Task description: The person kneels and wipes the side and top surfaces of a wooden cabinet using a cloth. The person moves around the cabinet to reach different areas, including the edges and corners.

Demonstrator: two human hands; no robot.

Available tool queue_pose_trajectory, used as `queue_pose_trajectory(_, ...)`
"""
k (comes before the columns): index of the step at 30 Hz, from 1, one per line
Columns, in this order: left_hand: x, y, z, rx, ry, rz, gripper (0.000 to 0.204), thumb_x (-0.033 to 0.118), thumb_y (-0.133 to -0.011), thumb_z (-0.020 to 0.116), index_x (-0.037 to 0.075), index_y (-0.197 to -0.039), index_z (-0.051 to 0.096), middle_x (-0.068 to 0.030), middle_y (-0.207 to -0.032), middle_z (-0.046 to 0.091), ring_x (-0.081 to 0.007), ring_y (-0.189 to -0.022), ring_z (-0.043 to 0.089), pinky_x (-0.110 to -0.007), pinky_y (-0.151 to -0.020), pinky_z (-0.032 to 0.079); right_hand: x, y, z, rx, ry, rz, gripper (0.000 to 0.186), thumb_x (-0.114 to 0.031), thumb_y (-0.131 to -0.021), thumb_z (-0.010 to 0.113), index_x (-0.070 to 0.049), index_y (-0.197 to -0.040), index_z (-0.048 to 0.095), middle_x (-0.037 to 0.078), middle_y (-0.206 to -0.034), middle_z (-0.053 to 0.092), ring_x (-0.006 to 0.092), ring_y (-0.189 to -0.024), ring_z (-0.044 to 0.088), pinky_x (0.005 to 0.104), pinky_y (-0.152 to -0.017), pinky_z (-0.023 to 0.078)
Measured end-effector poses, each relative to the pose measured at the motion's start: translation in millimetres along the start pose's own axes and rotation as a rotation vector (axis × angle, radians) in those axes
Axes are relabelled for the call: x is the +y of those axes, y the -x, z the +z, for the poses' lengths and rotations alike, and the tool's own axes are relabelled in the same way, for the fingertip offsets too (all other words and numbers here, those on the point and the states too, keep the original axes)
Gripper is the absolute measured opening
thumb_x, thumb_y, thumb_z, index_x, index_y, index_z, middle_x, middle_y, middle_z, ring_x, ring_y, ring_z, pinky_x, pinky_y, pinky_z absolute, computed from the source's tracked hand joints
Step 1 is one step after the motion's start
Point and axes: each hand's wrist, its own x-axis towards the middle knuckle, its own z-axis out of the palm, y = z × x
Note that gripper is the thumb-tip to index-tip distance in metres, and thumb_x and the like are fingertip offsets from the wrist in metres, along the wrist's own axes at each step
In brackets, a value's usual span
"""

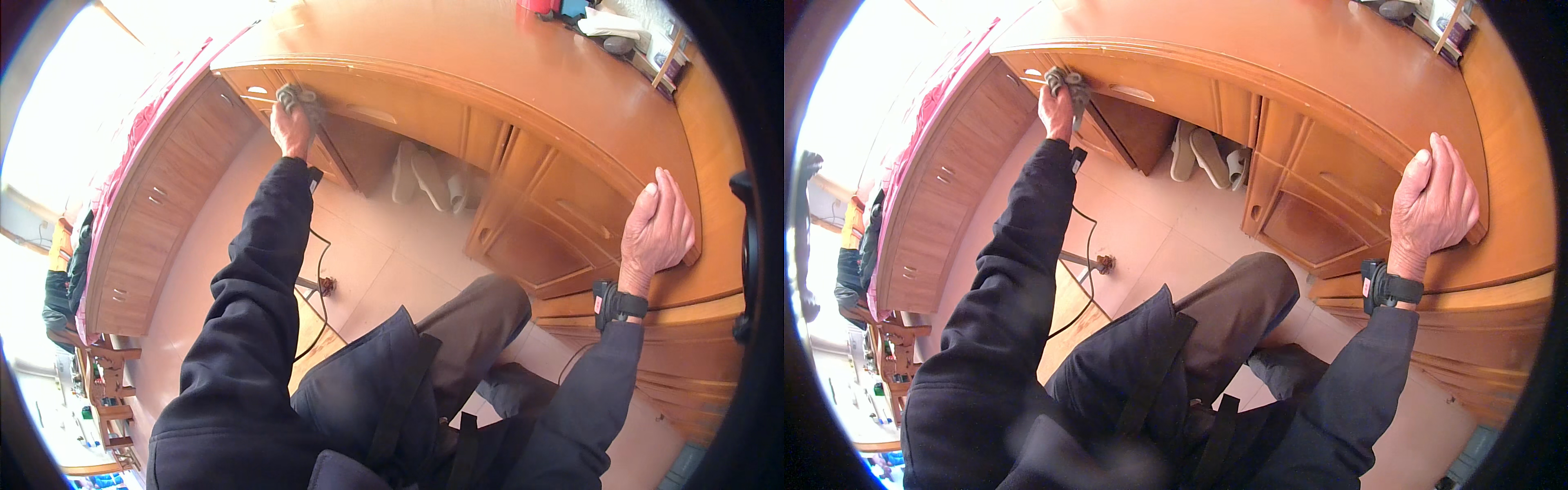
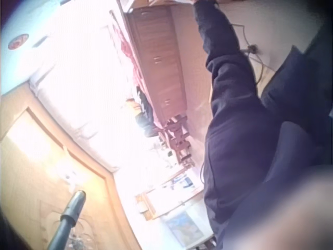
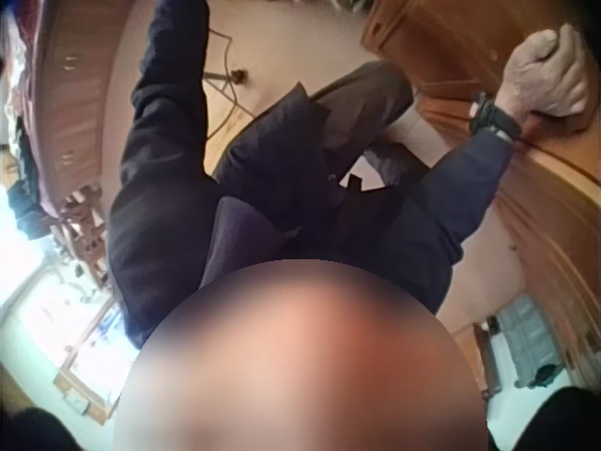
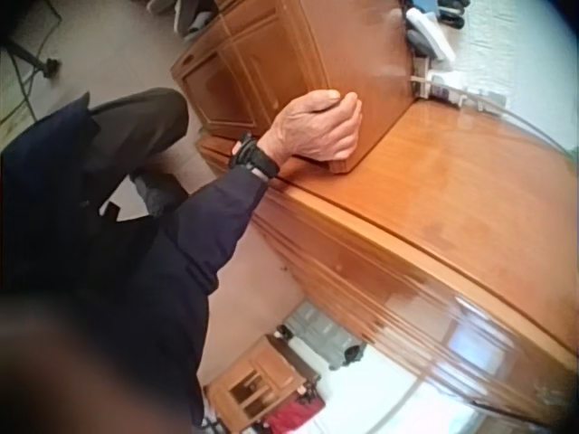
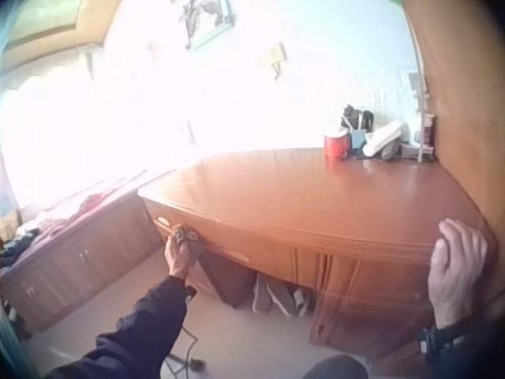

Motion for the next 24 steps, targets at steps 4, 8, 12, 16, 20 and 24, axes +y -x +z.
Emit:
queue_pose_trajectory(4, 5.7, 3.7, 17.0, -0.058, 0.122, -0.008, 0.032, 0.025, -0.089, 0.055, 0.002, -0.11, 0.062, -0.0273, -0.106, 0.066, -0.0443, -0.098, 0.063, -0.047, -0.084, 0.049, -0.4, -1.2, 0.9, 0.021, -0.017, 0.011, 0.027, -0.032, -0.099, 0.053, -0.016, -0.111, 0.072, -0.002, -0.112, 0.071, 0.0188, -0.105, 0.065, 0.0359, -0.093, 0.045)
queue_pose_trajectory(8, -21.0, 18.4, 15.4, -0.286, 0.046, -0.212, 0.034, 0.032, -0.091, 0.056, 0.002, -0.104, 0.066, -0.0256, -0.097, 0.069, -0.0415, -0.093, 0.067, -0.044, -0.081, 0.05, -1.0, -0.6, 0.1, 0.017, 0.004, 0.007, 0.027, -0.033, -0.099, 0.053, -0.016, -0.11, 0.072, -0.002, -0.112, 0.071, 0.0187, -0.105, 0.065, 0.0358, -0.092, 0.046)
queue_pose_trajectory(12, -35.1, 29.9, 12.7, -0.162, 0.358, -0.213, 0.03, 0.031, -0.091, 0.06, 0.001, -0.099, 0.064, -0.0151, -0.081, 0.067, -0.0271, -0.076, 0.065, -0.039, -0.073, 0.05, -1.1, -1.5, 0.1, 0.0, -0.013, 0.015, 0.027, -0.032, -0.099, 0.053, -0.016, -0.109, 0.072, -0.002, -0.111, 0.072, 0.0187, -0.104, 0.066, 0.0361, -0.092, 0.046)
queue_pose_trajectory(16, 1.3, 40.7, 5.9, -0.164, 0.468, -0.186, 0.025, 0.025, -0.091, 0.061, 0.002, -0.101, 0.063, -0.0128, -0.084, 0.068, -0.0234, -0.077, 0.064, -0.037, -0.072, 0.05, -1.0, -2.3, 0.0, 0.035, -0.004, -0.011, 0.027, -0.032, -0.099, 0.053, -0.016, -0.109, 0.072, -0.002, -0.11, 0.072, 0.0188, -0.104, 0.066, 0.0362, -0.092, 0.047)
queue_pose_trajectory(20, 64.0, 57.1, -11.4, -0.127, 0.518, -0.057, 0.022, 0.02, -0.091, 0.06, 0.002, -0.105, 0.062, -0.0129, -0.089, 0.067, -0.0229, -0.083, 0.063, -0.037, -0.075, 0.05, -1.5, -1.8, 0.4, 0.034, 0.006, -0.005, 0.027, -0.032, -0.1, 0.052, -0.016, -0.109, 0.072, -0.002, -0.11, 0.072, 0.0187, -0.104, 0.066, 0.0365, -0.092, 0.047)
queue_pose_trajectory(24, 133.4, 91.6, -6.5, 0.082, 0.265, 0.13, 0.021, 0.01, -0.088, 0.06, 0.0, -0.106, 0.06, -0.0154, -0.095, 0.062, -0.027, -0.088, 0.06, -0.039, -0.08, 0.048, -1.1, -0.4, 0.5, 0.022, 0.003, -0.005, 0.028, -0.032, -0.1, 0.052, -0.016, -0.109, 0.072, -0.001, -0.111, 0.072, 0.019, -0.104, 0.066, 0.037, -0.093, 0.046)
